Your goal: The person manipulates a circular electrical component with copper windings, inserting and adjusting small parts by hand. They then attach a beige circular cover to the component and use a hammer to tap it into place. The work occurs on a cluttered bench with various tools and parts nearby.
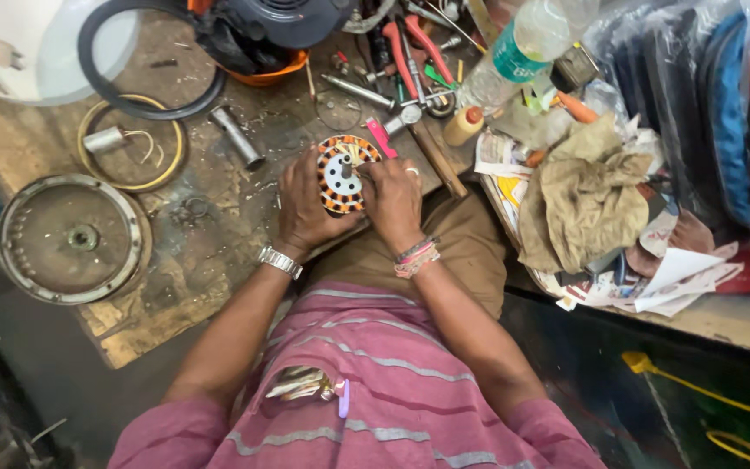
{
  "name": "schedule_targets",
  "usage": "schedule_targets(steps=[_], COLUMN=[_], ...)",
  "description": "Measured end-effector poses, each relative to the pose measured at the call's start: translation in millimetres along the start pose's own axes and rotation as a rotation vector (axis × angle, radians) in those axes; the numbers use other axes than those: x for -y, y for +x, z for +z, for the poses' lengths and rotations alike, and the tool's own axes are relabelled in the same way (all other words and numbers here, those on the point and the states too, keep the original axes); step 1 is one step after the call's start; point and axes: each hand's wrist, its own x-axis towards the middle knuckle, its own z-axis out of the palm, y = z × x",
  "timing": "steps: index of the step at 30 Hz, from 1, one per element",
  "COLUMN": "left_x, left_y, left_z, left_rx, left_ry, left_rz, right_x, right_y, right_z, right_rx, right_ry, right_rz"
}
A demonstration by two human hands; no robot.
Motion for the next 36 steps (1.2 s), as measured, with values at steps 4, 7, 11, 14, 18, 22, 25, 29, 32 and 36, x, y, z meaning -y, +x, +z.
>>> schedule_targets(steps=[4,7,11,14,18,22,25,29,32,36], left_x=[-2.9,-2.4,-4.2,-7.1,-7.8,-5.8,-5.8,-14.7,-24.8,-45.8], left_y=[0.2,3.2,1.5,2.7,3.3,3.8,6.2,10.6,15.3,13.9], left_z=[-0.9,-1.9,-2.7,-4.1,-2.7,-4.5,-4.4,-13.8,-23.3,-11.4], left_rx=[0.026,0.009,0.013,-0.006,0.003,0.003,0.011,0.001,-0.031,-0.119], left_ry=[-0.020,-0.009,0.005,-0.022,-0.039,-0.053,-0.039,0.061,0.060,-0.045], left_rz=[-0.045,-0.031,-0.020,-0.026,-0.045,-0.033,-0.008,0.062,0.124,-0.083], right_x=[1.7,3.6,1.1,-0.6,-0.1,0.0,-2.4,-2.1,-7.9,-19.1], right_y=[-1.9,2.8,7.1,17.6,18.9,18.7,21.2,19.3,11.6,-8.1], right_z=[-5.4,-7.9,-10.5,-9.6,-7.7,-13.2,-17.7,-20.2,-21.9,-16.2], right_rx=[-0.038,0.017,0.125,0.160,0.167,0.080,0.013,-0.001,-0.066,-0.095], right_ry=[-0.024,-0.104,-0.152,-0.129,-0.106,0.079,0.274,0.417,0.388,0.523], right_rz=[-0.019,-0.067,-0.136,-0.097,-0.011,0.050,0.043,0.072,0.095,0.214])
